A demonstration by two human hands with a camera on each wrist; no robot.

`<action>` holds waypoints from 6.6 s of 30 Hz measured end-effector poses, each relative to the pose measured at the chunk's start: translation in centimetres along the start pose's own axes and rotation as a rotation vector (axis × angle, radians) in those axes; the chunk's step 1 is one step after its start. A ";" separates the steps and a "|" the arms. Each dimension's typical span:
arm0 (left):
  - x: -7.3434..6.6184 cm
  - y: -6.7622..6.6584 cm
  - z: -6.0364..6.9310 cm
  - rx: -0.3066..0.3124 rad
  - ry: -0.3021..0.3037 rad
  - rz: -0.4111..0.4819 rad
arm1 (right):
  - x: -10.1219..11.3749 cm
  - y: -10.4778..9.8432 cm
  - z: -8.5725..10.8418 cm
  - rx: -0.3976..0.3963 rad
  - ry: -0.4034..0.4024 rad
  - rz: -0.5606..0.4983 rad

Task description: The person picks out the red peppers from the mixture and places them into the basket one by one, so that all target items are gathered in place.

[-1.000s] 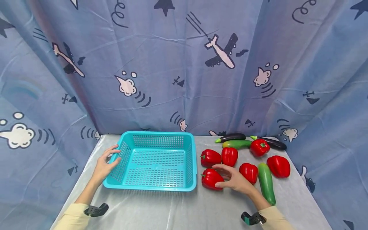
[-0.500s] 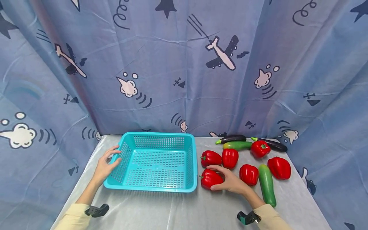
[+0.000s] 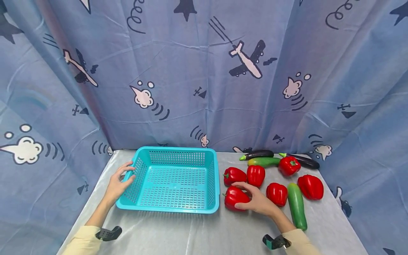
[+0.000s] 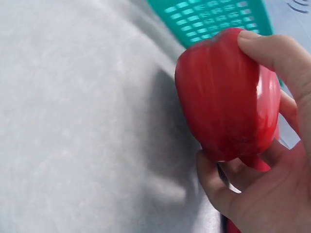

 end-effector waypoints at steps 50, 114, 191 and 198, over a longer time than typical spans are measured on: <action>0.2 0.0 0.0 -0.012 -0.025 0.081 | 6.0 -1.8 -3.1 -0.284 0.100 -0.428; 4.5 -0.9 -0.3 -0.013 -0.025 0.028 | 13.8 10.2 -17.8 -0.019 0.020 -0.421; 3.9 0.0 -0.7 0.003 -0.019 0.040 | 11.2 15.2 -21.0 -0.123 0.153 -0.191; 4.0 -0.1 -0.7 -0.004 -0.017 0.032 | 11.1 14.8 -21.1 -0.103 0.188 -0.201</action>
Point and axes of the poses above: each hand's wrist, its own z-axis away from the middle knuckle, its own y-axis out of the palm, x = y × z, the point moved 1 cm from there along -z, towards the middle knuckle, and after that the axes turned 11 degrees about z, right-handed, at the moved point
